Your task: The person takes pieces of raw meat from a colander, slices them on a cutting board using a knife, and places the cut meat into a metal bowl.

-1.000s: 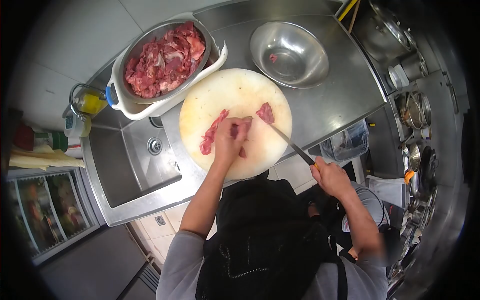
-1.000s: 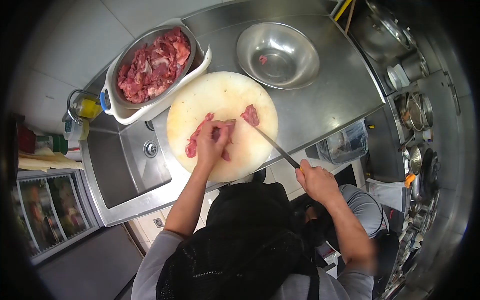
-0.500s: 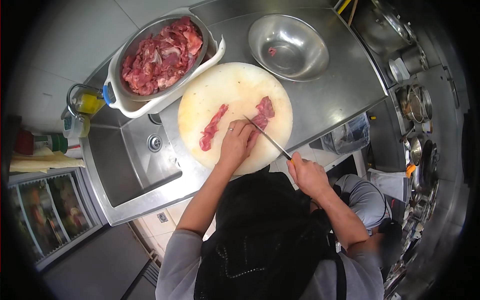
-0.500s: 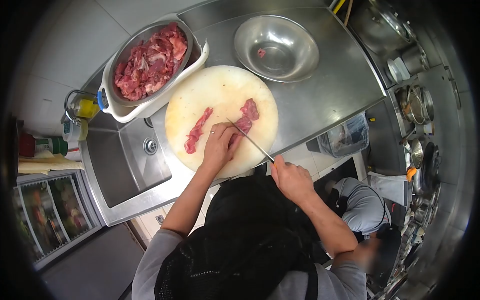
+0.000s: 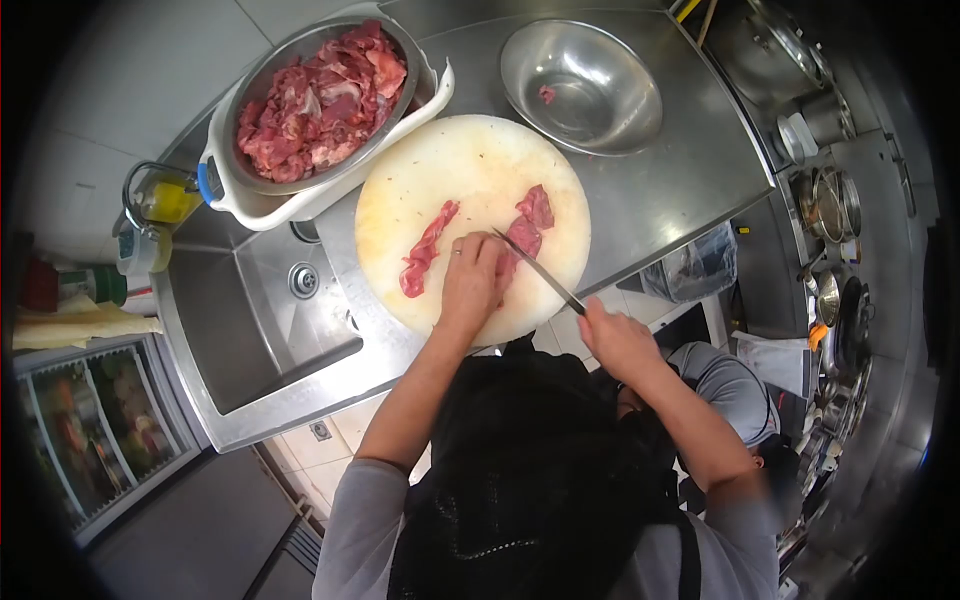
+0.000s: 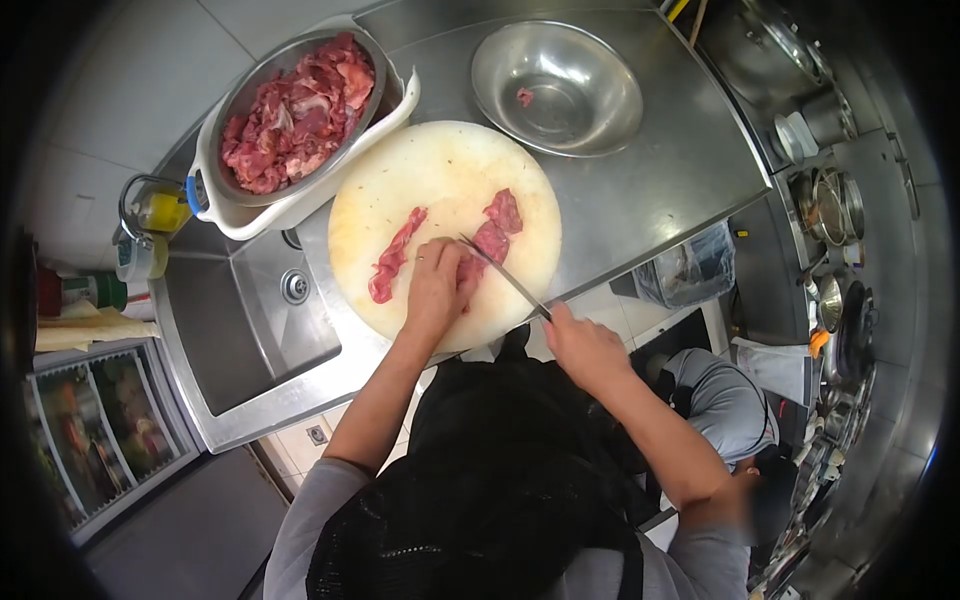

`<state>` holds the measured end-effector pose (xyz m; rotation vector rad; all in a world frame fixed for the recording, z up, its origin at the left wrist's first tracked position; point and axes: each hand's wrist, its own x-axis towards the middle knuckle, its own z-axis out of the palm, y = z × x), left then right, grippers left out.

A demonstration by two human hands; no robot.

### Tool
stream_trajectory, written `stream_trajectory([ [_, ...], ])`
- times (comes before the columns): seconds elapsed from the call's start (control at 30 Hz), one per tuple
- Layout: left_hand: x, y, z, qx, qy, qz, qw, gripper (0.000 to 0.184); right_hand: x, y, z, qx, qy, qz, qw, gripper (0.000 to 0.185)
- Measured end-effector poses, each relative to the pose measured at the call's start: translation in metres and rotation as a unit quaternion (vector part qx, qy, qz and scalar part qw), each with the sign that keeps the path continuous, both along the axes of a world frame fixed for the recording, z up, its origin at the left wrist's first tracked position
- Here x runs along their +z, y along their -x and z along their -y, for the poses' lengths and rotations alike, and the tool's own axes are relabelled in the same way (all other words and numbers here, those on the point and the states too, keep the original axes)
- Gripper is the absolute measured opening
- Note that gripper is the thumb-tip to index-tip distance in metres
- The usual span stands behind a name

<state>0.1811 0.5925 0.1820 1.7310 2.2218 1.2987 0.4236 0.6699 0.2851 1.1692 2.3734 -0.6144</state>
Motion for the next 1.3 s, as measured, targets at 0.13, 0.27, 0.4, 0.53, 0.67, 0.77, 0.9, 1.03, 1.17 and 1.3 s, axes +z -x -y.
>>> stream_trajectory([
  [0.13,0.019,0.012,0.012,0.072,0.067,0.420,0.902,0.023,0.016,-0.048,0.013,-0.007,0.002,0.026,1.000,0.031],
  [0.27,0.035,0.023,0.029,0.116,-0.064,0.426,0.895,0.022,0.013,-0.049,0.004,0.030,-0.025,-0.004,0.999,0.032],
  [0.4,0.020,0.006,0.014,-0.009,0.008,-0.077,0.997,0.050,-0.018,-0.025,-0.028,0.053,-0.059,-0.104,0.991,0.032],
  [0.53,0.019,-0.008,0.044,0.058,0.087,0.103,0.989,0.051,-0.005,-0.011,-0.021,0.032,-0.073,-0.113,0.990,0.031],
  [0.67,0.017,0.001,0.052,0.054,0.043,0.046,0.997,0.043,0.008,-0.003,-0.003,0.026,-0.055,-0.119,0.991,0.032],
  [0.77,0.011,-0.002,0.048,0.037,0.033,0.000,0.999,0.039,0.000,-0.003,0.011,0.051,-0.056,-0.134,0.988,0.030],
  [0.9,0.006,0.003,0.041,0.013,0.024,-0.037,0.999,0.032,0.006,-0.002,0.030,0.073,-0.039,-0.078,0.994,0.026],
  [1.03,0.005,0.002,0.039,0.013,0.025,-0.015,0.999,0.032,-0.011,0.022,0.030,0.058,-0.040,-0.080,0.994,0.025],
  [1.17,-0.001,0.004,0.046,0.005,0.024,-0.011,1.000,0.032,-0.026,0.044,0.020,0.056,-0.009,-0.103,0.993,0.030],
  [1.3,0.000,0.008,0.051,0.038,0.028,0.059,0.997,0.030,0.007,-0.006,0.023,0.038,0.015,0.008,0.999,0.030],
])
